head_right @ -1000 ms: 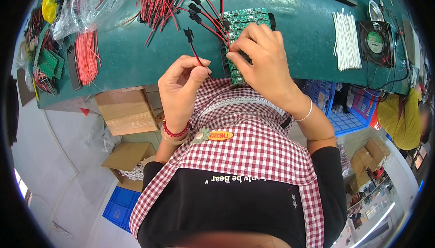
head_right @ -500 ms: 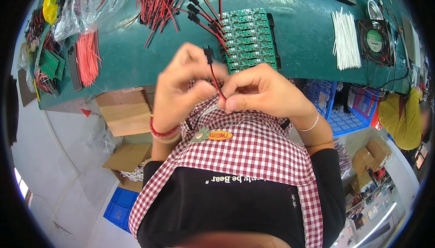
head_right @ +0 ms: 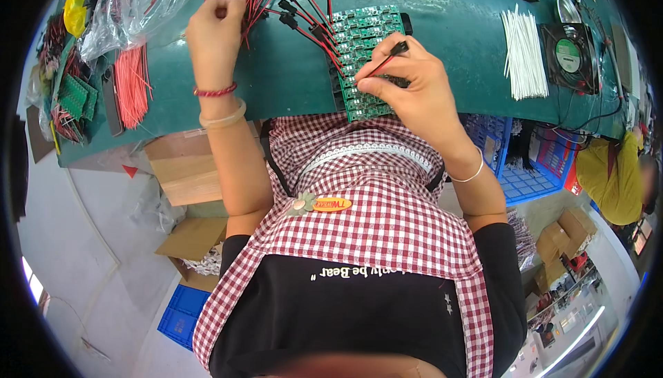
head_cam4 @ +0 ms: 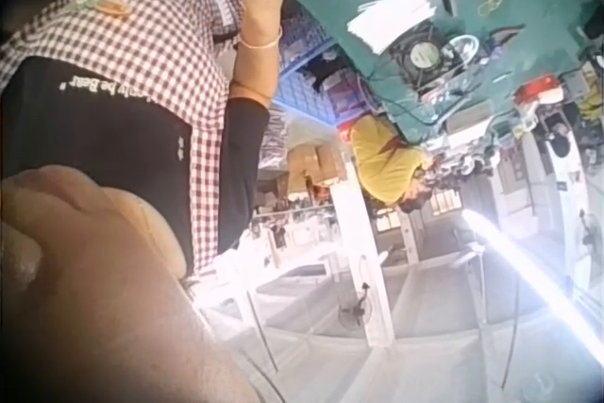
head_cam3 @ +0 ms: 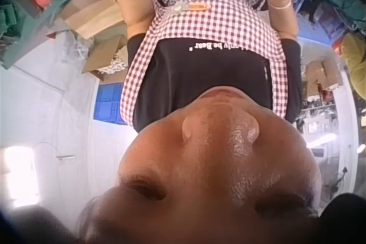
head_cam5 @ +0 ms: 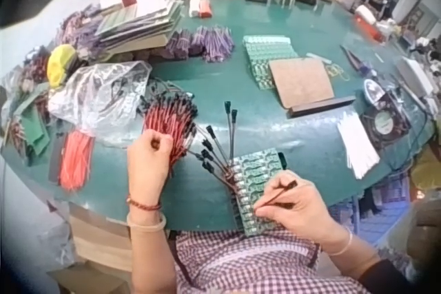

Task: The person plugs wire connectors into a stack of circuit boards by hand, then gathers bundles of red and white sleeves and slides them onto the wires attached to the boards.

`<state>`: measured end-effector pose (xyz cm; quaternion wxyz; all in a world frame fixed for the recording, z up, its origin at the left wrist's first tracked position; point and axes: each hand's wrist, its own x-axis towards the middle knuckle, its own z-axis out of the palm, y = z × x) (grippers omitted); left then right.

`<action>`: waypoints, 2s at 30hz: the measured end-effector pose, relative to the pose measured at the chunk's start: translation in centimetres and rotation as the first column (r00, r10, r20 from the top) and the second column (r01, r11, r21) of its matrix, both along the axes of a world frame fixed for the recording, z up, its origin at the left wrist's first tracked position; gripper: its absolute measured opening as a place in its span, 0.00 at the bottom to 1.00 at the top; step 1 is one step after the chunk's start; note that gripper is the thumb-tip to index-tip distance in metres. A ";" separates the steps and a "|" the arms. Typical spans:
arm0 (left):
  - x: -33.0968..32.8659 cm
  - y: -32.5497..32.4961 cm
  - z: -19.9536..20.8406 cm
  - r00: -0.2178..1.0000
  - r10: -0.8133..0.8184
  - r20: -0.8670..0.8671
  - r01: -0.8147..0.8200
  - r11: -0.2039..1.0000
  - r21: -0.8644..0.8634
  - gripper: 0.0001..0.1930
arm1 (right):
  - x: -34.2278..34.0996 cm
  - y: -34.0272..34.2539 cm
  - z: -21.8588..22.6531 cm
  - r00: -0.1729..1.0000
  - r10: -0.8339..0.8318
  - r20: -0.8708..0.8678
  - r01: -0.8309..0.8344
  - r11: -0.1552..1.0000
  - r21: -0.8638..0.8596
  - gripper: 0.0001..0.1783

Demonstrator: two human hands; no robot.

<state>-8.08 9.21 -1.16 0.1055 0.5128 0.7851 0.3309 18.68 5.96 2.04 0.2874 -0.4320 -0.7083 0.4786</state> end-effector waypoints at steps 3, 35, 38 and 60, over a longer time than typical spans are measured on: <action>0.5 -1.9 1.4 0.902 -0.043 0.430 0.001 0.995 0.097 0.11 | -0.4 -0.2 -0.1 0.992 0.034 0.118 -0.054 0.984 0.168 0.06; 5.5 -10.1 2.4 0.514 -0.318 0.797 0.170 0.948 0.268 0.07 | -1.2 -0.3 -0.2 0.958 -0.002 0.287 -0.116 0.912 0.393 0.04; 5.8 -10.0 2.3 0.517 -0.303 0.801 0.131 0.952 0.275 0.08 | -1.2 -0.5 -0.3 0.948 -0.022 0.317 -0.116 0.906 0.408 0.05; 7.0 -9.4 3.4 0.484 -0.422 0.767 0.243 0.907 0.345 0.07 | -1.2 -2.7 2.6 0.977 -0.049 0.210 -0.021 0.947 0.319 0.11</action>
